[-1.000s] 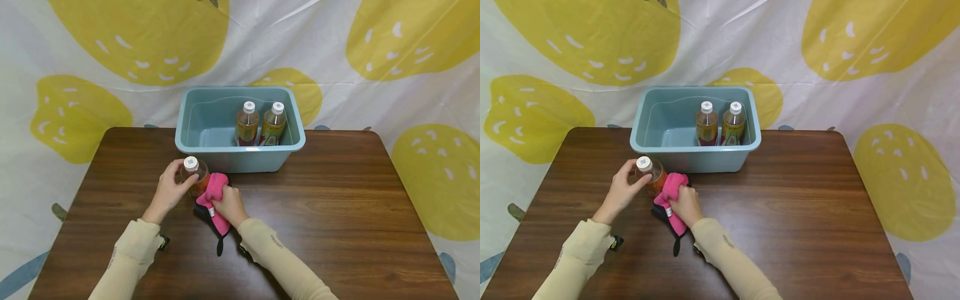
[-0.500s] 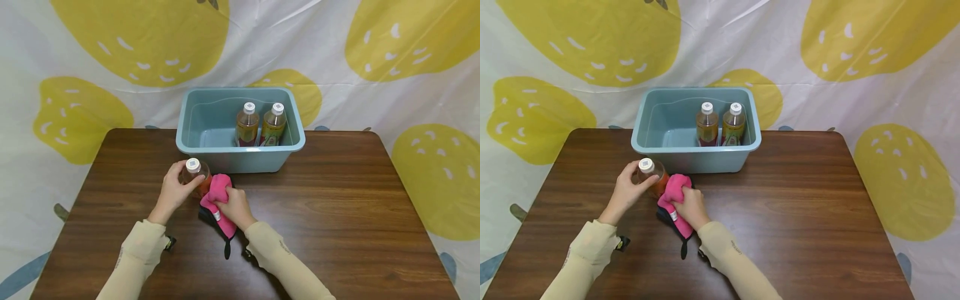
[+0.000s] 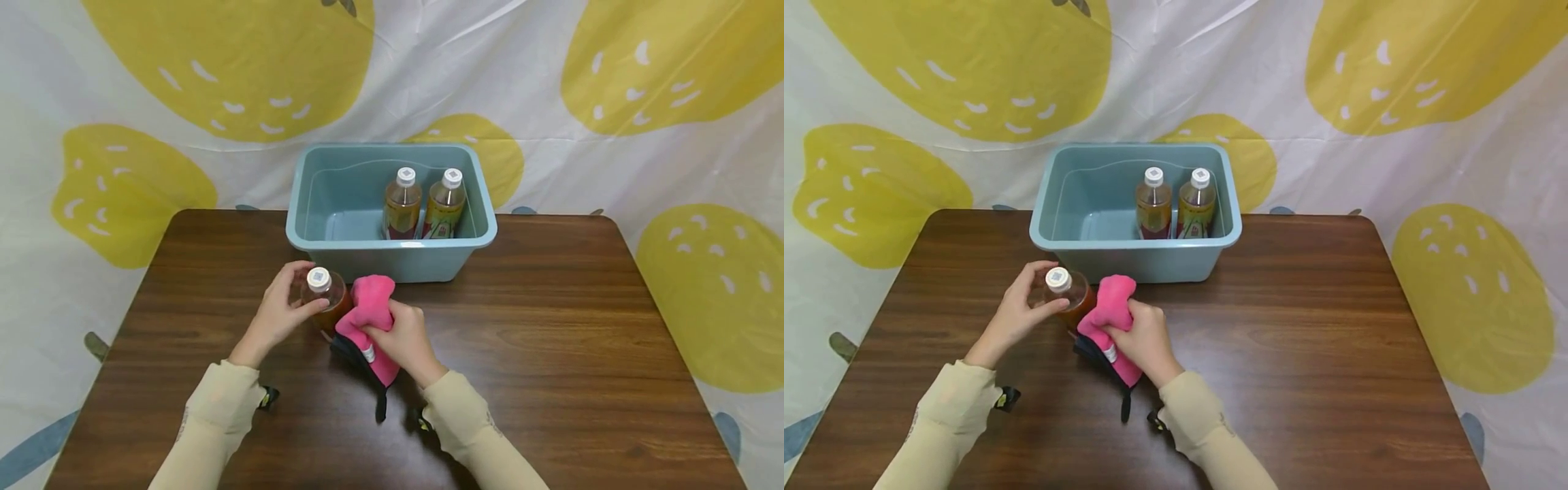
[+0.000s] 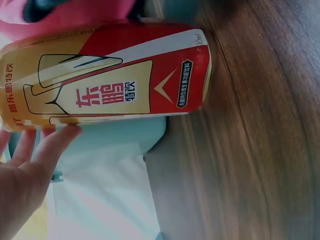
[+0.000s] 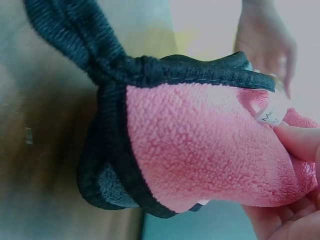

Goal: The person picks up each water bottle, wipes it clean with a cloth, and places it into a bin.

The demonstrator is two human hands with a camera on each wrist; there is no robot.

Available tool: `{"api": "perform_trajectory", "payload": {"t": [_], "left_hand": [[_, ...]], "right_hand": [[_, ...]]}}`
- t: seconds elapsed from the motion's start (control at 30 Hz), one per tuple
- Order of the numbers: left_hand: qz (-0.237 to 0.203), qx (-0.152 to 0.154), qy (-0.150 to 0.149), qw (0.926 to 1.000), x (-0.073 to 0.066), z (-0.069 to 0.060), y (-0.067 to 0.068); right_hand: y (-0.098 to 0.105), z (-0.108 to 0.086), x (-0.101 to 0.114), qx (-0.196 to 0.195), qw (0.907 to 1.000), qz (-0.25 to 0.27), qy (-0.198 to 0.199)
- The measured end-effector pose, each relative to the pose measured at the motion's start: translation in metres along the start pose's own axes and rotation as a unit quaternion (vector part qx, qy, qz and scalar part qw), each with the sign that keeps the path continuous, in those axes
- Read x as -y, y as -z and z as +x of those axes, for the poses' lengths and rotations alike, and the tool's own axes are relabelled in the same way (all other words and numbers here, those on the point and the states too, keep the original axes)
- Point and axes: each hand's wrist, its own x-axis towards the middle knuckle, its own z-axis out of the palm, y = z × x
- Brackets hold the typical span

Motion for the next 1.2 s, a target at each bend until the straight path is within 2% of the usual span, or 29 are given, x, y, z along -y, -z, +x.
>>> {"api": "perform_trajectory", "payload": {"t": [0.13, 0.3, 0.63, 0.77, 0.8, 1.0, 1.07, 1.2], "left_hand": [[-0.037, 0.027, 0.008, 0.9989, -0.001, 0.0, 0.003], [-0.045, 0.04, -0.01, 0.9982, -0.002, 0.003, 0.004], [0.012, 0.023, -0.068, 0.9973, -0.003, 0.003, 0.004], [0.018, 0.022, -0.058, 0.9979, -0.003, 0.003, 0.004], [0.021, 0.018, -0.054, 0.9981, -0.008, 0.002, 0.004], [0.043, -0.018, -0.038, 0.9982, -0.012, -0.001, -0.003], [0.037, -0.025, -0.034, 0.9984, -0.004, 0.0, -0.004], [0.041, -0.036, -0.036, 0.9979, -0.001, -0.001, -0.005]], "right_hand": [[0.01, 0.005, 0.008, -0.012, 0.9995, 0.009, 0.029], [0.018, 0.013, 0.02, -0.022, 0.9976, -0.006, 0.066], [0.007, 0.024, 0.031, 0.008, 0.9941, -0.064, 0.087], [0.002, 0.026, 0.031, 0.001, 0.9937, -0.075, 0.084], [0.001, 0.026, 0.031, 0.0, 0.9937, -0.077, 0.082], [-0.004, 0.023, 0.031, -0.004, 0.9939, -0.082, 0.074], [-0.007, 0.021, 0.029, -0.01, 0.9937, -0.083, 0.075], [-0.016, 0.013, 0.018, -0.001, 0.9953, -0.081, 0.052]]}}
